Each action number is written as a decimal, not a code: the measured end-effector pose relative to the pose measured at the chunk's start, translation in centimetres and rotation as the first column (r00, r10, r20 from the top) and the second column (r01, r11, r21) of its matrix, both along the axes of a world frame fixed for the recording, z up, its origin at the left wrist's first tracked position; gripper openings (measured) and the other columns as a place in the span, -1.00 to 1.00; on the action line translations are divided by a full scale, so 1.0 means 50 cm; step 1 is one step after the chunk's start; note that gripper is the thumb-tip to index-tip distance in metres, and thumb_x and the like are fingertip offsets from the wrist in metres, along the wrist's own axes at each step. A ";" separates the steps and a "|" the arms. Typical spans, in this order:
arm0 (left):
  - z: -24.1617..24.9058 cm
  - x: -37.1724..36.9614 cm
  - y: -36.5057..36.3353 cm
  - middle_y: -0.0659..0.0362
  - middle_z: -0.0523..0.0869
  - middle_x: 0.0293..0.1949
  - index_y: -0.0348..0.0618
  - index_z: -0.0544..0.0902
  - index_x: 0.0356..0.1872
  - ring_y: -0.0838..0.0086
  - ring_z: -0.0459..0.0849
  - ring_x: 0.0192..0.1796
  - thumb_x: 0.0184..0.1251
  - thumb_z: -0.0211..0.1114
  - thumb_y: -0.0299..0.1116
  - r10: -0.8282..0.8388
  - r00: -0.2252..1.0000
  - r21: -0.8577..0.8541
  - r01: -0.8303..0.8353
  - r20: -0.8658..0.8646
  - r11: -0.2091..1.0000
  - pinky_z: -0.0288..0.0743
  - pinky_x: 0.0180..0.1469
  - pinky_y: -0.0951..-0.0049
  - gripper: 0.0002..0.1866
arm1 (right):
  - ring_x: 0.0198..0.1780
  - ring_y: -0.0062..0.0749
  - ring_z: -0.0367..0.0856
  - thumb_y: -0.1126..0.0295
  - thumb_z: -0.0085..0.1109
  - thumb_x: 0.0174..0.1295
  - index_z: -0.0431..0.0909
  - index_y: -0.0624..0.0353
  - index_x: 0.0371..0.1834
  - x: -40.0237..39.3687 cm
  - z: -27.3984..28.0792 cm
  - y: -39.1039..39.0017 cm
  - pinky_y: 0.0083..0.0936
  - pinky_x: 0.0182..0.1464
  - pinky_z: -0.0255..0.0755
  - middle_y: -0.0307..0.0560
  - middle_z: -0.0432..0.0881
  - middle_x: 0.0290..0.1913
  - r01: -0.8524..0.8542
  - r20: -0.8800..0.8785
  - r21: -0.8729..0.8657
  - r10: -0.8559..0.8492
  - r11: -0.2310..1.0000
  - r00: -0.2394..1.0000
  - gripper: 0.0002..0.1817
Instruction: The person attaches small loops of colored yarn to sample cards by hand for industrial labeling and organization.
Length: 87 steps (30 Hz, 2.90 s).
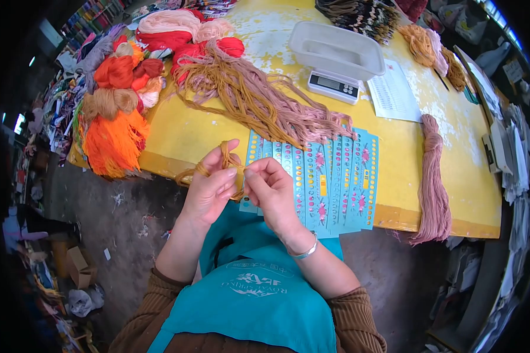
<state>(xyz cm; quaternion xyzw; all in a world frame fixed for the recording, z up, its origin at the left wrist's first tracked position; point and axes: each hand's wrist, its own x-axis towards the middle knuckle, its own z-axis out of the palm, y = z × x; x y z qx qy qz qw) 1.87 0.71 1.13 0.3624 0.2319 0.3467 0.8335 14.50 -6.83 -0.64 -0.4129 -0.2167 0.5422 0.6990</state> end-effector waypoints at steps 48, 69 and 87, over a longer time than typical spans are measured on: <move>0.012 -0.001 -0.005 0.33 0.54 -0.26 -0.16 0.26 0.43 0.79 0.37 -0.44 0.22 0.14 -0.68 -0.030 0.988 0.107 0.046 -0.150 0.993 0.25 -0.47 0.73 -0.31 | -0.60 -0.78 0.31 0.49 0.11 0.35 0.46 0.18 -0.24 0.001 -0.007 -0.007 -0.78 -0.59 0.14 -0.31 0.51 -0.52 -0.003 0.090 -0.012 0.004 1.000 0.996 -0.97; -0.016 0.017 0.002 0.10 0.58 0.15 -0.36 0.53 0.16 0.37 0.47 0.25 0.43 0.08 -0.24 -0.090 0.975 -0.194 0.130 0.204 0.972 0.28 0.32 0.27 -0.57 | -0.67 -0.67 0.26 0.40 0.14 0.34 0.54 0.25 -0.19 0.031 0.002 0.002 -0.72 -0.65 0.07 -0.26 0.52 -0.48 -0.086 -0.231 0.021 0.088 0.996 0.969 -0.87; -0.031 0.023 -0.011 0.02 0.61 0.13 -0.32 0.63 0.05 0.32 0.51 0.23 0.35 0.11 -0.43 -0.026 0.998 -0.045 0.029 0.061 0.999 0.34 0.32 0.24 -0.68 | -0.57 -0.84 0.24 0.52 0.17 0.29 0.54 0.20 -0.34 0.007 -0.006 -0.001 -0.77 -0.55 0.05 -0.43 0.43 -0.55 0.043 0.017 -0.037 -0.042 0.998 0.999 -0.95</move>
